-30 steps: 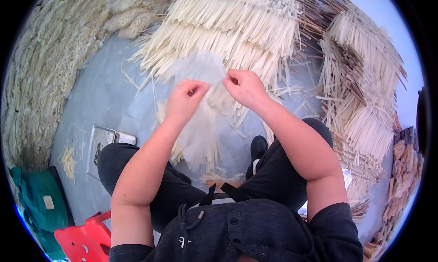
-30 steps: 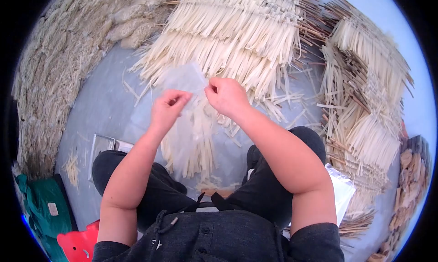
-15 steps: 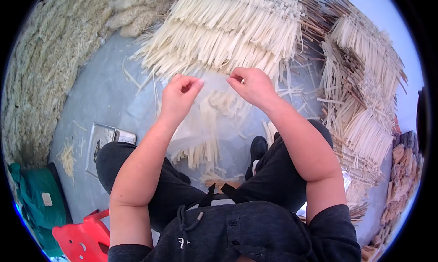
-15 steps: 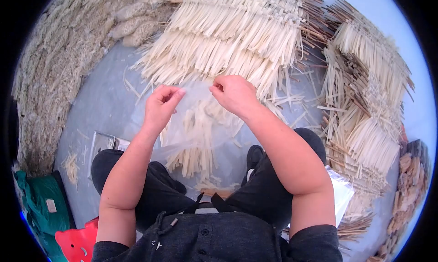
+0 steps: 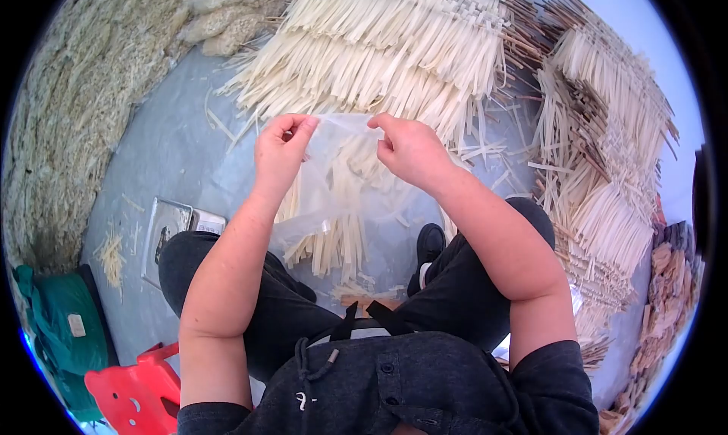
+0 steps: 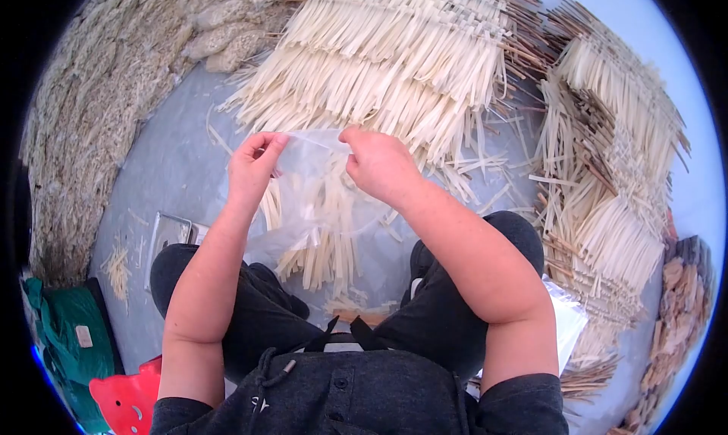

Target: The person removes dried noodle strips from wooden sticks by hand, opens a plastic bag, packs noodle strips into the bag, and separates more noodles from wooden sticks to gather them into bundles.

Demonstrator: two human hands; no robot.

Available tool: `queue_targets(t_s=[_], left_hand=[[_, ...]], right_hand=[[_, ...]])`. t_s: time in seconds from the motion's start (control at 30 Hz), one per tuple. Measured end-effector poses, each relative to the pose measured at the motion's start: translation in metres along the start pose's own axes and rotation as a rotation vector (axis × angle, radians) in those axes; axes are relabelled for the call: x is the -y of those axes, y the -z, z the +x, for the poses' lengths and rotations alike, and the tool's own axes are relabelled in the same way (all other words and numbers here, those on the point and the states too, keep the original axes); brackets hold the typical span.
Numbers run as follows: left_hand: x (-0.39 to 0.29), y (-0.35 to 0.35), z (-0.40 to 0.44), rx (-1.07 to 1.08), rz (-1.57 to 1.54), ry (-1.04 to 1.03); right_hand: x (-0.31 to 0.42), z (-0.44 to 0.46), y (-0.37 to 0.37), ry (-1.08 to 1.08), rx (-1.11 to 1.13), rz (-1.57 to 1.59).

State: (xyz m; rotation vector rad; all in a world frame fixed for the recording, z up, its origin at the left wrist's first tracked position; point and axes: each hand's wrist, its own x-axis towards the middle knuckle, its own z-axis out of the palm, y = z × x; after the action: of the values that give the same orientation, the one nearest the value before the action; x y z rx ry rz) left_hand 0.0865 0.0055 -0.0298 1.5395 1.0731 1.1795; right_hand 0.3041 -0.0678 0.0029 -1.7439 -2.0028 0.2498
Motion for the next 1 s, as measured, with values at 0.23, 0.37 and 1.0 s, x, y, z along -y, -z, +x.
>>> queue_targets(t_s=[0.23,0.37,1.0], left_hand=[[0.002,0.016,0.0,0.177,0.312,-0.005],[-0.003,0.011,-0.009,0.414,0.581,0.102],[0.012,0.005,0.007,0.442,0.095,0.425]], right_hand=[[0.001,0.009,0.039,0.286,-0.469,0.183],[-0.025,0.017,0.053,-0.018,-0.556,0.063],[0.029,-0.007,-0.005,0.537,-0.088,0.155]])
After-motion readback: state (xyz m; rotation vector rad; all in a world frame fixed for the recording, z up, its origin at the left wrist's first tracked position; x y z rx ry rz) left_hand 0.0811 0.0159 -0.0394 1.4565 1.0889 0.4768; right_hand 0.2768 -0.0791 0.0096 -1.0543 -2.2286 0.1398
